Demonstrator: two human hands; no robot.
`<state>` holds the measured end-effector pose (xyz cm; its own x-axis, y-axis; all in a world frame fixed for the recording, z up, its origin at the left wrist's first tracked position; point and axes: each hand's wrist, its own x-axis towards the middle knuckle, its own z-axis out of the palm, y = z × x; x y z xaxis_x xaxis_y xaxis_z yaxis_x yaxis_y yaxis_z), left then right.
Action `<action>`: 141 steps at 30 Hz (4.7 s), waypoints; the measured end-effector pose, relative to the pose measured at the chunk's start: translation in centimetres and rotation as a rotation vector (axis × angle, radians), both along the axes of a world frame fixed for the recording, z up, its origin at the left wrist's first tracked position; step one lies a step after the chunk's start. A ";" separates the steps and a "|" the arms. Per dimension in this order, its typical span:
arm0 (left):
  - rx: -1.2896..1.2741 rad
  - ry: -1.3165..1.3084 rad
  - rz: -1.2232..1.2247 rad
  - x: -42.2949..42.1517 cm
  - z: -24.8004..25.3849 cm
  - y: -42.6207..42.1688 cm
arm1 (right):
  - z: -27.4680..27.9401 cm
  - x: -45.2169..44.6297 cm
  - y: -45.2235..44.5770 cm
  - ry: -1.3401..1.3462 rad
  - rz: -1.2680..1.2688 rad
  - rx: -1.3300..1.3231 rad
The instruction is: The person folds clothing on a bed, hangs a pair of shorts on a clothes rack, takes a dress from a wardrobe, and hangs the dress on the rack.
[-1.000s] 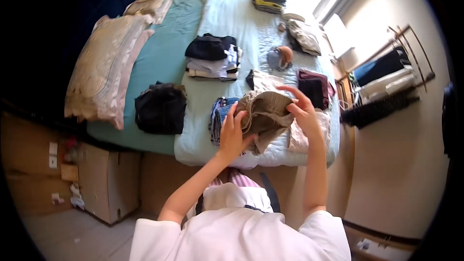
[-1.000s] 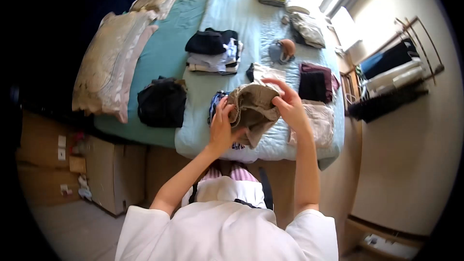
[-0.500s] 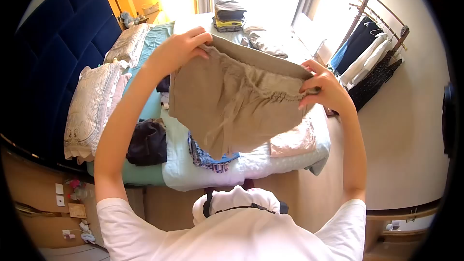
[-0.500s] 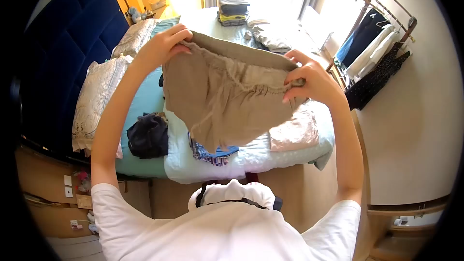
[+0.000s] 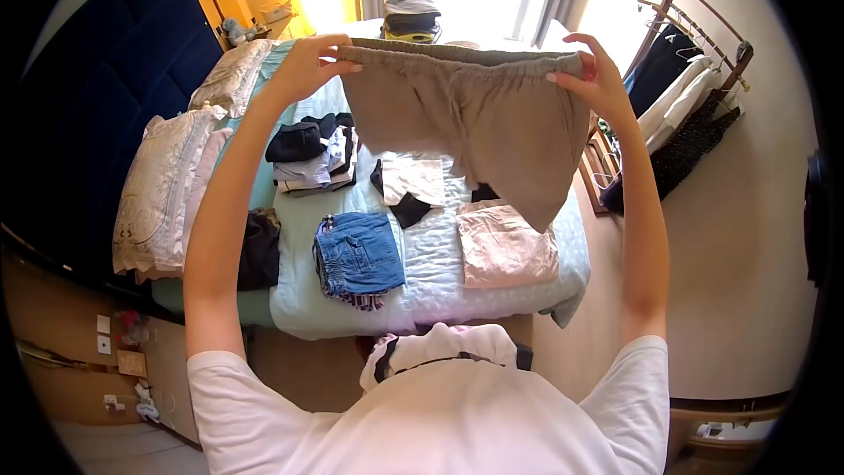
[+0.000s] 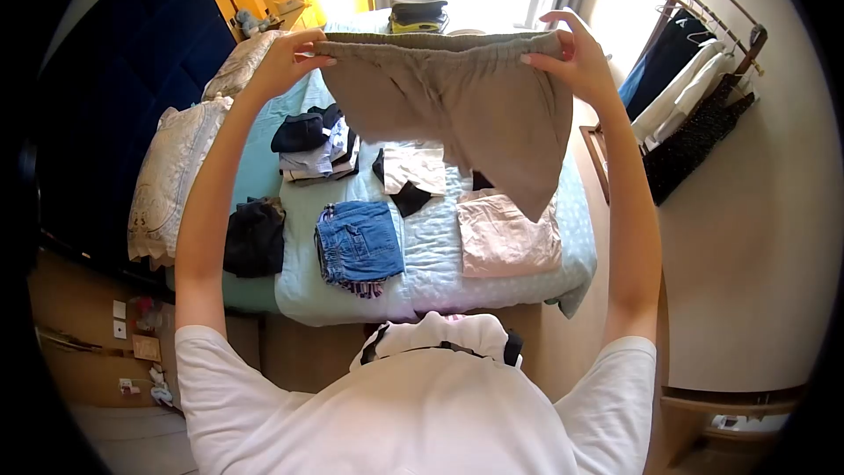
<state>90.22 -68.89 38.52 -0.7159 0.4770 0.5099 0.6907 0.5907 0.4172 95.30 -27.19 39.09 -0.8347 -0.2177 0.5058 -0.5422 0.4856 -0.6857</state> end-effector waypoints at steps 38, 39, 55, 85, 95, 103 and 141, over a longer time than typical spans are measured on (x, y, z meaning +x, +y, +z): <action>0.305 -0.453 -0.235 2.0 -21.9 30.1 | -22.0 11.2 7.5 -0.837 -0.302 -0.435; 0.287 -0.450 -0.174 2.5 -23.4 31.3 | -24.2 10.5 9.8 -0.881 -0.295 -0.443; 0.120 -0.976 1.590 18.0 -43.9 -2.7 | -41.3 12.9 10.8 -0.911 -0.403 -0.305; 0.985 -0.394 0.072 12.3 -21.2 12.7 | -22.5 5.9 -9.7 -0.702 0.276 -0.674; 0.024 -0.011 -0.021 9.5 -16.8 10.4 | -7.0 4.6 -1.9 -0.566 0.547 -0.092; -0.042 -0.533 0.060 6.6 -8.0 7.5 | -3.5 1.5 -0.3 -0.339 0.076 0.097; 0.648 -0.255 0.074 -9.8 -7.4 -22.8 | -7.6 -16.3 -42.0 0.177 0.118 -0.228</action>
<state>80.40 -91.70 31.08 -0.8697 0.0788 0.4872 0.4923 0.2099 0.8448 78.97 -69.16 31.51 -0.7048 -0.1720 0.6882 -0.7066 0.2566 -0.6595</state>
